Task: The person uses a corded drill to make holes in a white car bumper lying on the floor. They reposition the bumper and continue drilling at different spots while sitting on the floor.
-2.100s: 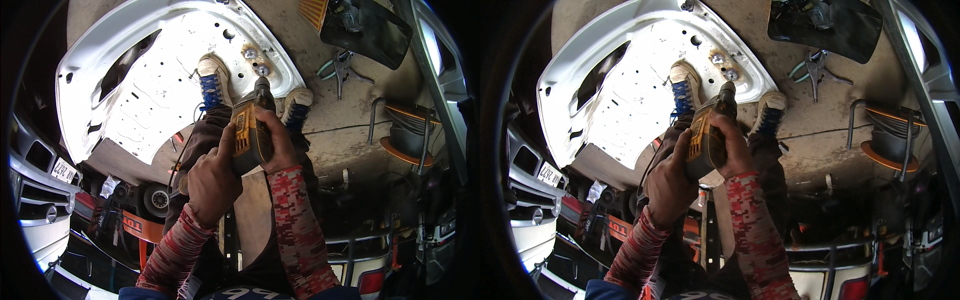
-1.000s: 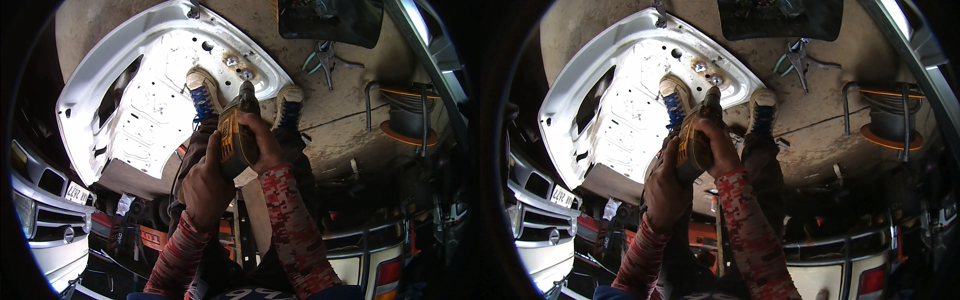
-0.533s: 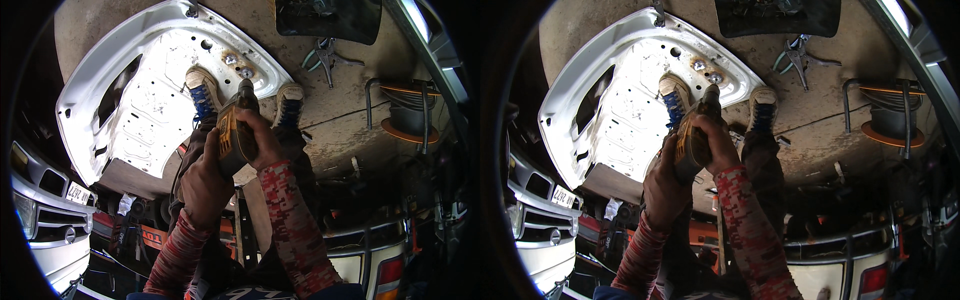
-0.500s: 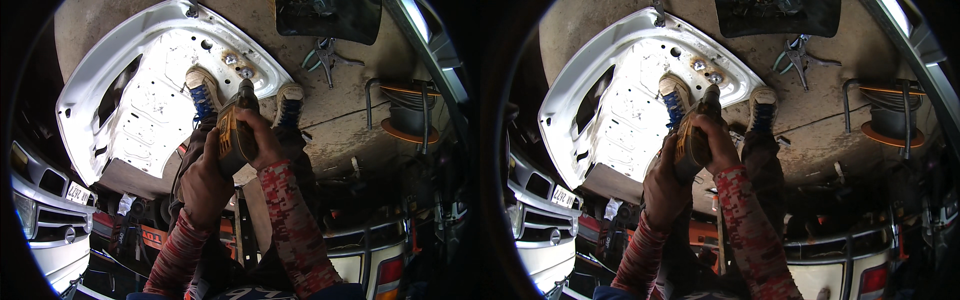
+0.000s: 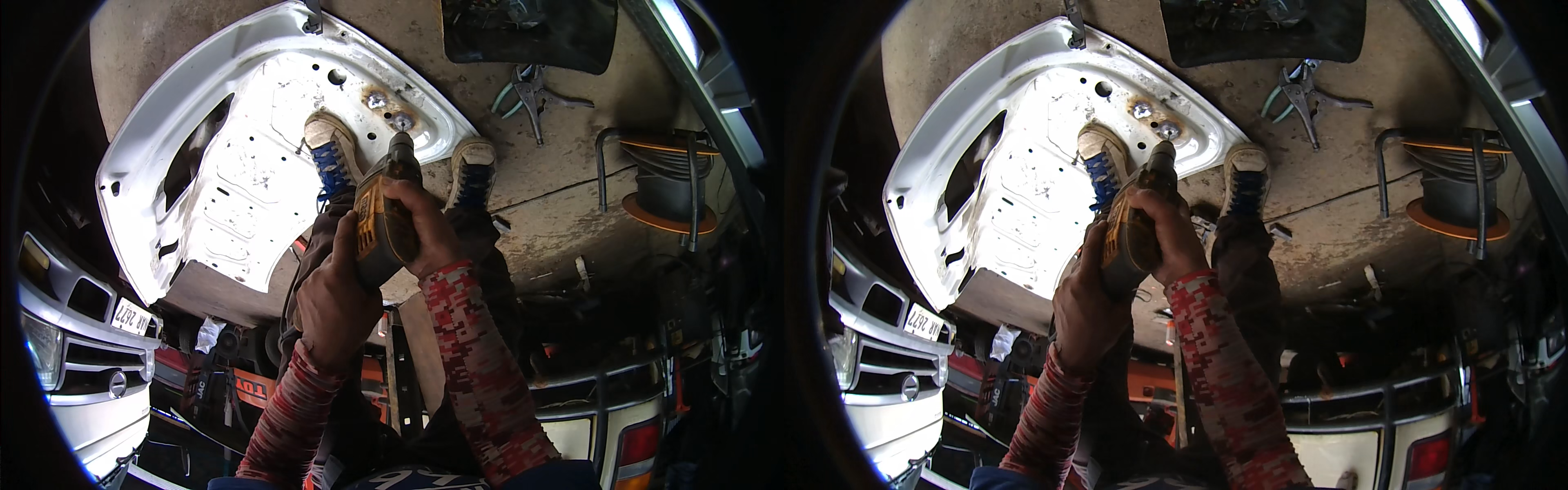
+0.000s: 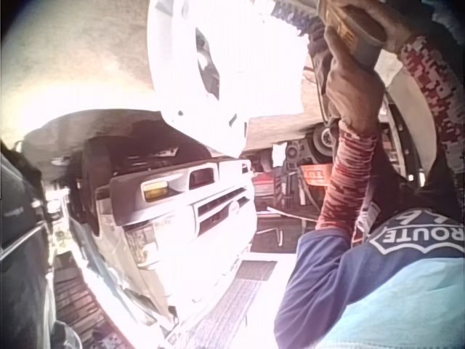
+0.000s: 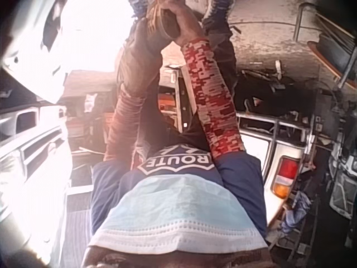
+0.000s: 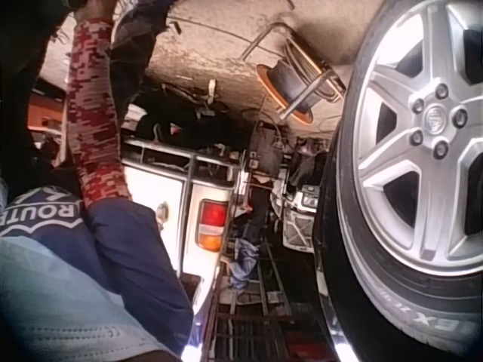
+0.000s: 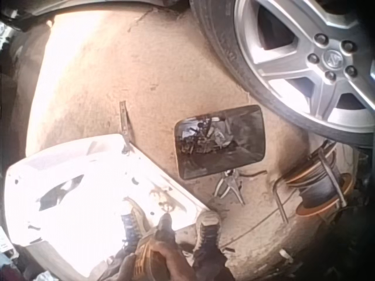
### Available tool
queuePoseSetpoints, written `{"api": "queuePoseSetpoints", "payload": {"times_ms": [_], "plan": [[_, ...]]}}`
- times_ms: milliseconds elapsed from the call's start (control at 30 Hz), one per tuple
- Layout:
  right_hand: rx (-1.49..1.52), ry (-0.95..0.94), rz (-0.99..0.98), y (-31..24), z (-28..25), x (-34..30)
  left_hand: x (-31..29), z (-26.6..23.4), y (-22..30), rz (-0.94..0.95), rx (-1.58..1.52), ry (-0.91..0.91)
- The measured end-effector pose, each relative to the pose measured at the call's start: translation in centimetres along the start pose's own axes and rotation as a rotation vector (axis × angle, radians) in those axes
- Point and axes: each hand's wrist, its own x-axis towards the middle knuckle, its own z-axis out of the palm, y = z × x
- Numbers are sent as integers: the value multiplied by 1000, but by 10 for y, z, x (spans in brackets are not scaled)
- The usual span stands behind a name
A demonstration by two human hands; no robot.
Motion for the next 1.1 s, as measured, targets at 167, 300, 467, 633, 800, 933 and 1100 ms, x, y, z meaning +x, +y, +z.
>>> {"api": "queuePoseSetpoints", "payload": {"times_ms": [167, 300, 467, 633, 800, 933, 1100], "plan": [[5, -8, -10, 0, -2, 0, 0, -2, 4, -107, -51, -68], [-12, -7, 8, -4, -2, -2, 2, -3, 10, -124, -49, -76], [4, -42, 36, -10, -1, -9, 1, -5, 20, -139, -50, -49], [8, -41, 61, -13, 1, -8, 3, -6, 24, -139, -22, -34], [12, -69, 66, -14, -1, -8, 4, -6, 24, -138, -42, -45], [11, -45, 62, -13, -2, -7, 4, -5, 25, -134, -43, -36], [7, -37, 49, -12, -2, -4, 3, -3, 22, -122, -21, -20]]}}
